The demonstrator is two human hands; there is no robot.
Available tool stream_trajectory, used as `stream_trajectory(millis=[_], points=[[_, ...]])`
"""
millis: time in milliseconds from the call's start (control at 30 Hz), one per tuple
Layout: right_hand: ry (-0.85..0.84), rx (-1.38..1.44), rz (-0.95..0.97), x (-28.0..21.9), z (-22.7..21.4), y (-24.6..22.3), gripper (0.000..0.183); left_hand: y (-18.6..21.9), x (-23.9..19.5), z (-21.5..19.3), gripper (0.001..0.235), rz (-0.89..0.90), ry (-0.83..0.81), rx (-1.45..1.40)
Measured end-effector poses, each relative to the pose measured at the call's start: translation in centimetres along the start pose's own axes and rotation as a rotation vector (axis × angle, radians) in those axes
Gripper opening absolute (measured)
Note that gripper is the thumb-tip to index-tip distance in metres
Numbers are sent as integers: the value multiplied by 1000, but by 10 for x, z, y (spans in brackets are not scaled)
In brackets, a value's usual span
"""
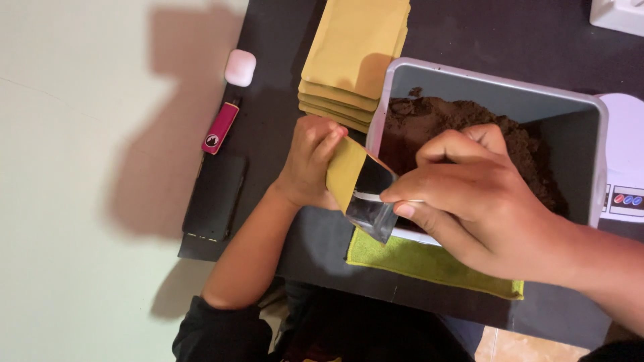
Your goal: Filling yellow paper bags with ground coffee using a spoon and weighing them on a digital scale.
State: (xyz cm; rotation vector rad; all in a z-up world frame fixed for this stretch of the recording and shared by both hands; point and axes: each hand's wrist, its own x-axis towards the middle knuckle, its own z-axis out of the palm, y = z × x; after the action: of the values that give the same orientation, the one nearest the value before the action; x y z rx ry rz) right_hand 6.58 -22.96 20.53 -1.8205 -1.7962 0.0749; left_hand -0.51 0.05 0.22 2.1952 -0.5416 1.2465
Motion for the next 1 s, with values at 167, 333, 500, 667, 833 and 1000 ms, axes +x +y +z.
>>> stream_trajectory(millis=[167, 333, 500, 667, 833, 1000], points=[[121, 46, 132, -8, -8, 1, 12, 4, 1, -2, 107, -43, -24, 49], [221, 380, 414, -17, -16, 11, 17, 11, -7, -2, 138, -288, -75, 51], [445, 587, 576, -24, -10, 42, 12, 14, -3, -1, 136, -366, -71, -34], [595, 789, 658, -36, -10, 71, 14, 11, -5, -1, 136, -418, -106, -72], [803, 823, 554, -82, -16, 83, 14, 5, -13, 0, 136, -340, -85, -138], [574, -445, 51, -142, -4, 91, 19, 3, -16, 3, 130, -99, 0, -108]])
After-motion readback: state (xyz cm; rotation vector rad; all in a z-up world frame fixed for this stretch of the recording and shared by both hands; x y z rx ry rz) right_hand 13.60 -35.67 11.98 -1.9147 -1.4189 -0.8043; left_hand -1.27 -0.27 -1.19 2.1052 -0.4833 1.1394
